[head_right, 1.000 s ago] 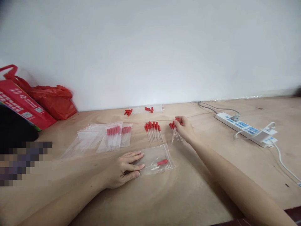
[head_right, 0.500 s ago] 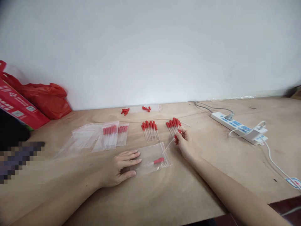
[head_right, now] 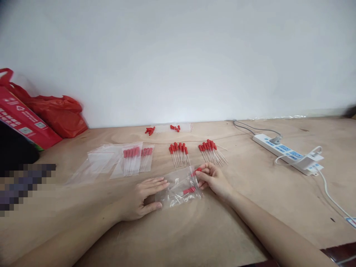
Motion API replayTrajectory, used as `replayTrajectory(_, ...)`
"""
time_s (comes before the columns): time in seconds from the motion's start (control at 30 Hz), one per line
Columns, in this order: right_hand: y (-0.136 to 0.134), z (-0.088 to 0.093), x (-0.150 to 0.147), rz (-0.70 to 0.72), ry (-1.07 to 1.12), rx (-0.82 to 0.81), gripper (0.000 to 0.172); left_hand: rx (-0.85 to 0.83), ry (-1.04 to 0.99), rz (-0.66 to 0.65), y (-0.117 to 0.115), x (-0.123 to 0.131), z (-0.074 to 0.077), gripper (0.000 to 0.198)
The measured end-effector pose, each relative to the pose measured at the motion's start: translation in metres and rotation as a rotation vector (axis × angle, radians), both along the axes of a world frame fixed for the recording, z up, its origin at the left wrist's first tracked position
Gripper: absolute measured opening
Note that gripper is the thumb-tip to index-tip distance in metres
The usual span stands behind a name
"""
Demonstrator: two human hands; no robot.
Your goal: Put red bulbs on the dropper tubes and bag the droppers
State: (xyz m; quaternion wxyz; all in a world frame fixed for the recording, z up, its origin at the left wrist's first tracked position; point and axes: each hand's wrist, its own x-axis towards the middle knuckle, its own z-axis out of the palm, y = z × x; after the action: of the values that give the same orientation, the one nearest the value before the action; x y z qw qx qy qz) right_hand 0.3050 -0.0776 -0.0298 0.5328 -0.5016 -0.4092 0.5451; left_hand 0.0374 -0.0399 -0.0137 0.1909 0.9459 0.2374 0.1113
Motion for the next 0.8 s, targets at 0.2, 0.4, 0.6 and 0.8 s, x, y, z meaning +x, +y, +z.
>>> replayTrajectory(0.2,0.0,-0.002,0.0,0.176,-0.349,-0.011,0.03,-0.005,-0.003,-0.005,0.0,0.0,0.001,0.05)
replayTrajectory(0.4,0.002,-0.005,0.003,0.243,-0.58,0.278,0.023,-0.017,0.001,0.006,0.0,0.001,0.003,0.043)
replayTrajectory(0.6,0.035,0.006,0.014,0.05,-0.64,0.072,0.018,0.011,0.031,0.007,0.0,0.002,0.003,0.039)
replayTrajectory(0.8,0.102,0.02,-0.003,-0.059,-0.891,-0.06,0.015,0.018,0.054,0.0,-0.001,0.002,0.003,0.04)
